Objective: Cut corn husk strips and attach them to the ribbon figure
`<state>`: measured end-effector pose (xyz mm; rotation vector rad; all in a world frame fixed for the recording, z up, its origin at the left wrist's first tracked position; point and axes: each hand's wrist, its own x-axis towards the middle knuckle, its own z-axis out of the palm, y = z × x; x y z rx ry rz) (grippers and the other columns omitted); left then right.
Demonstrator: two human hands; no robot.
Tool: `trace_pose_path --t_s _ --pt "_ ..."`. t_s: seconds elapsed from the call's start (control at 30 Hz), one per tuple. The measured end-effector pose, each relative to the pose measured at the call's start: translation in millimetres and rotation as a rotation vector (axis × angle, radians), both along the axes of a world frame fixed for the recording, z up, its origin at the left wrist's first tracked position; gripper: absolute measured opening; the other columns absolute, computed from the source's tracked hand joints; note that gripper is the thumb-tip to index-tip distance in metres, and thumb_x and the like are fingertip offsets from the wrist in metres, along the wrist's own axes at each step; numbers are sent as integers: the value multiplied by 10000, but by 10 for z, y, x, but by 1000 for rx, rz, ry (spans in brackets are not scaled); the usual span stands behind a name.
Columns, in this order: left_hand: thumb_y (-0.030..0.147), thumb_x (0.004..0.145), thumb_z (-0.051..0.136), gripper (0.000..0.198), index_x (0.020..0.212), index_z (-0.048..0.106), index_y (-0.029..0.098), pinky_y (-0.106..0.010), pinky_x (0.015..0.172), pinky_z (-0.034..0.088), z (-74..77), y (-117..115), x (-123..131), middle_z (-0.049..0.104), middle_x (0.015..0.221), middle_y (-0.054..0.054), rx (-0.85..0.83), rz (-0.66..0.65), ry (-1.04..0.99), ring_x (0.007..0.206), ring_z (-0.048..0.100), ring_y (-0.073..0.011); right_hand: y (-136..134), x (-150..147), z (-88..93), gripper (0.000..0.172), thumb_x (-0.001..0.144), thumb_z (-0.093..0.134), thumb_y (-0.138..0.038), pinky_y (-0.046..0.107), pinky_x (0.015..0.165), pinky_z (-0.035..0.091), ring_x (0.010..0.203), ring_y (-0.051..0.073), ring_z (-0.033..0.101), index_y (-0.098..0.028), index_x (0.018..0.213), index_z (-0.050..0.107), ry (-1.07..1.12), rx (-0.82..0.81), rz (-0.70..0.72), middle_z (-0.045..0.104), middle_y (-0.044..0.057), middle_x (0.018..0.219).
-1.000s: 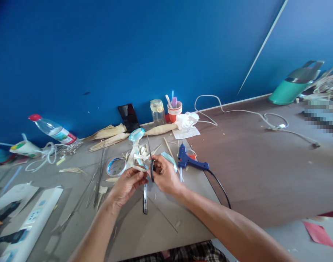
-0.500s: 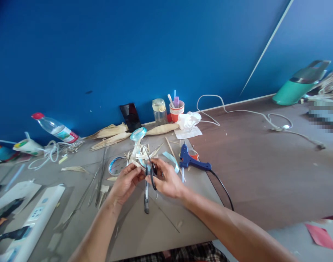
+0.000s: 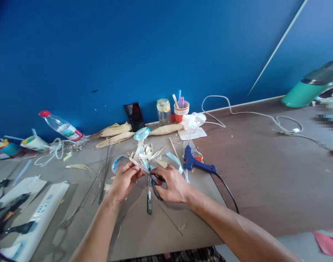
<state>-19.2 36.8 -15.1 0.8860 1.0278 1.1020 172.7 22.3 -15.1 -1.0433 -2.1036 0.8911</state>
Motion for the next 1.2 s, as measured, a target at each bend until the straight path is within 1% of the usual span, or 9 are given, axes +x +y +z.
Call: trace_pose_path --t_s 0.2,0.4,0.67,0.8,1.2 --pt "235 717 654 91 747 635 152 -216 636 409 -16 3 -4 565 647 21 34 -26 24 616 494 -91 2 1 12 300 718 620 -222 297 714 417 645 155 536 -170 1013 633 -40 12 -1 634 8 704" --pt "230 725 643 93 779 637 154 -226 647 409 -32 4 -10 573 685 13 42 -25 31 634 497 -97 -4 -10 28 319 700 619 -188 292 720 421 633 151 534 -158 1017 642 -67 19 -7 636 6 693" --pt "235 704 647 99 753 627 151 -221 614 390 53 -7 8 560 655 15 58 -27 41 605 484 -95 -4 -5 29 312 714 623 -228 294 718 423 623 148 535 -163 1018 642 -58 0 -15 629 4 689" --pt "248 686 661 110 713 615 152 -231 620 399 76 -10 5 558 640 12 67 -12 49 601 485 -100 -10 4 29 315 711 622 -226 295 713 420 621 148 530 -164 1020 636 -51 -3 -12 621 -1 679" --pt "249 728 650 98 716 623 156 -225 635 416 23 -6 -15 594 661 5 87 -29 95 628 524 -108 -17 4 55 314 695 608 -190 289 702 416 612 145 521 -161 1006 644 -59 18 -1 621 0 671"
